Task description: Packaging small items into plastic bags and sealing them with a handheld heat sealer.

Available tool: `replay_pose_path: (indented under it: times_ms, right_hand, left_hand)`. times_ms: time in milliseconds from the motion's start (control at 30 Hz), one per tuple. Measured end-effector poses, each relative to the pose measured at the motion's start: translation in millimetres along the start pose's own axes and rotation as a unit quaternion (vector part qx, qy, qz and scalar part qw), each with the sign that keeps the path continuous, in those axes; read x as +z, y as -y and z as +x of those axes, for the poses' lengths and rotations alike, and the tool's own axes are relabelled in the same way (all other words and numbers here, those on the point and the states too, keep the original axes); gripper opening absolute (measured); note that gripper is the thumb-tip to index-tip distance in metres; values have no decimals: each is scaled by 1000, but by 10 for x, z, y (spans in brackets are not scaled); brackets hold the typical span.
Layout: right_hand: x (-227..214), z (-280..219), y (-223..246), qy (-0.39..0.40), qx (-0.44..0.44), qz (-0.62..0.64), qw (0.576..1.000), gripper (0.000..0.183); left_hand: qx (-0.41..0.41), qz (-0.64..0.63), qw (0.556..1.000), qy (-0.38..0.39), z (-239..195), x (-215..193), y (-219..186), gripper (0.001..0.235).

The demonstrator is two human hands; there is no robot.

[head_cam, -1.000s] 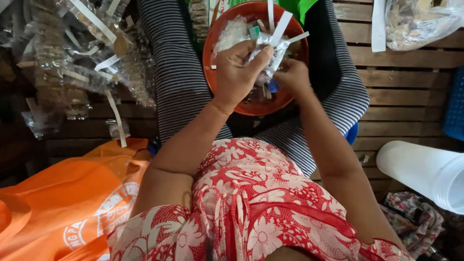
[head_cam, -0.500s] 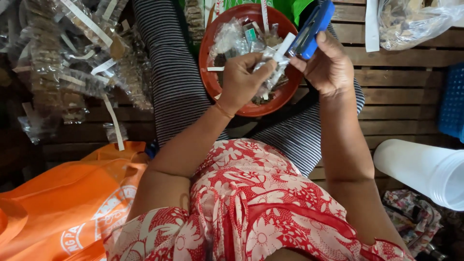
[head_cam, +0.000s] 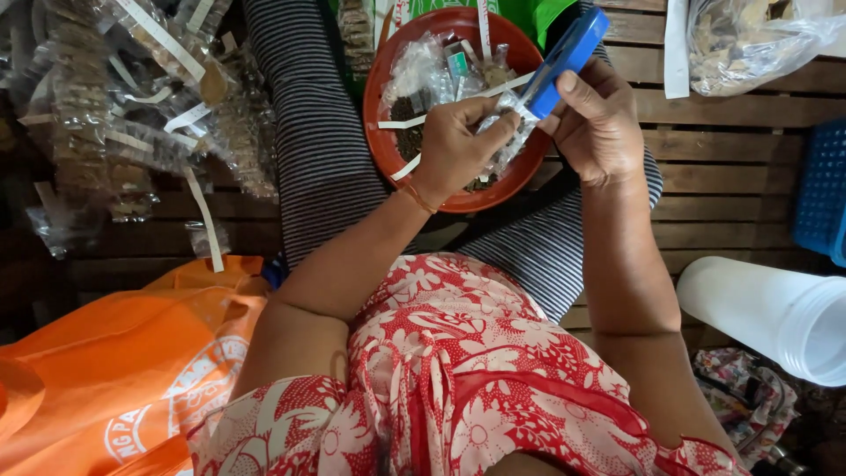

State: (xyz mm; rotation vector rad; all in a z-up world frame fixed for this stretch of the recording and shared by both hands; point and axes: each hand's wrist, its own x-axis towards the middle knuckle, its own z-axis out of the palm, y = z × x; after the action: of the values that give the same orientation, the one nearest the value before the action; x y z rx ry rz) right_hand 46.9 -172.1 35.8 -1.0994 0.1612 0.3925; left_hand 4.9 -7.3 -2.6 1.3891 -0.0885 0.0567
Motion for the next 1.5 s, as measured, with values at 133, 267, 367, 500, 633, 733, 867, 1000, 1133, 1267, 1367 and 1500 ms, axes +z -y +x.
replay_pose_path:
  times_ms: [133,267,367,500,633,733,867,1000,1133,1267,1367,1500]
  right_hand:
    - [9,14,-11,-28,-11,-5,1000,30]
    - [-24,32,-31,-37,-19,-3,999,28]
    - [-21,25,-20,-39,-18,-12,999,28]
    - [-50,27,-26,-42,-17,-14,999,28]
    - [-64,17,-24,-30,-22,-30,999,27]
    - [-48,-6,-13,-15,-36,-45,998,27]
    - [-14,-40,15,25,-57,-64,996,25]
    - [18,-58,36,20,-73,-113,991,28]
    - [58,-70,57,34,-87,-121,988,25]
    - [85,-74,29,49,-107,-129,985,25]
    - [98,-46,-7,45,-104,-119,986,21]
    - [8,69,-78,19,-83,-100,991,27]
  left_hand:
    - [8,22,1000,0,13,8,29,21]
    - [24,44,999,4,38,7,82,21]
    - [15,34,999,6,39,17,52,20]
    - [-8,16,1000,12,41,20,65,19]
    - [-2,17,999,41,37,-7,33,22]
    - [37,34,996,74,65,-27,-11,27]
    - [32,52,993,98,87,-23,-113,45]
    - [-15,60,994,87,100,0,-182,42]
    - [23,60,994,90,107,-2,-149,36]
    - [32,40,995,83,57,-5,-91,34]
    - [34,-2,997,72,54,5,-42,24]
    - [-34,-18,997,60,129,-8,12,48]
